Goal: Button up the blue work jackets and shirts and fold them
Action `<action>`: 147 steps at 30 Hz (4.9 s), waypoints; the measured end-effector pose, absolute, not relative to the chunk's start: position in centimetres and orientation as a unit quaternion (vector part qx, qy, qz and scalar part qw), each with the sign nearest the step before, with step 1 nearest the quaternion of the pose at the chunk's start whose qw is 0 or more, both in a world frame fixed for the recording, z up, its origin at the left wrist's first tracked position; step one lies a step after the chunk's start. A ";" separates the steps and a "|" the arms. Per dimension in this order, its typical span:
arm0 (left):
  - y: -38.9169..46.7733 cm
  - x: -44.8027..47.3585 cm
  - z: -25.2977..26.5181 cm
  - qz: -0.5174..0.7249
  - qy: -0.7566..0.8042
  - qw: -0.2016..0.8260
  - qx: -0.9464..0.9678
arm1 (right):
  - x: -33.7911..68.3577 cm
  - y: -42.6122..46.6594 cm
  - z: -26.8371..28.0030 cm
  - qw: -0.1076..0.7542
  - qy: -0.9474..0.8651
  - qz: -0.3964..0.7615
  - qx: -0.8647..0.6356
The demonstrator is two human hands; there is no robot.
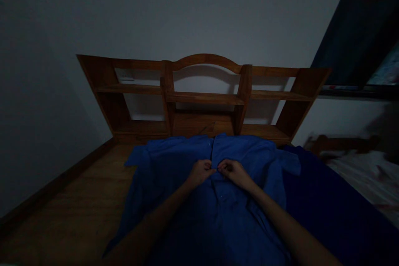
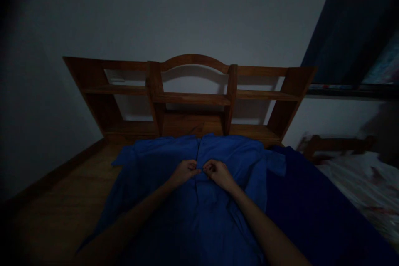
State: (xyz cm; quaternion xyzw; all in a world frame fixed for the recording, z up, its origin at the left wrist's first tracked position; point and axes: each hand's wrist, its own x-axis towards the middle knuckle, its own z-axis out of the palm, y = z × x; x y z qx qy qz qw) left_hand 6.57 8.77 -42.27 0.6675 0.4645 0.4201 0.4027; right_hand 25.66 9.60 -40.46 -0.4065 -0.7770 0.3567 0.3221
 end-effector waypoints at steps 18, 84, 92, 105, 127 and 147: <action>8.1 6.9 -41.3 0.501 0.434 0.569 0.487 | 25.4 9.5 -40.4 0.334 -0.715 0.492 -0.368; 6.3 6.9 -39.7 0.456 0.444 0.121 0.762 | 25.1 8.3 -39.1 0.409 -0.622 0.566 -0.355; 6.6 7.0 -39.8 0.506 0.467 0.183 0.702 | 25.0 8.1 -38.6 0.469 -0.630 0.510 -0.352; 7.3 7.0 -40.6 0.496 0.491 0.259 0.668 | 25.3 8.6 -38.8 0.498 -0.604 0.510 -0.356; 8.0 6.3 -41.1 0.436 0.559 0.346 0.614 | 25.3 8.3 -38.9 0.479 -0.617 0.523 -0.341; 8.6 6.0 -41.6 0.419 0.578 0.316 0.625 | 25.2 8.5 -39.3 0.461 -0.637 0.512 -0.346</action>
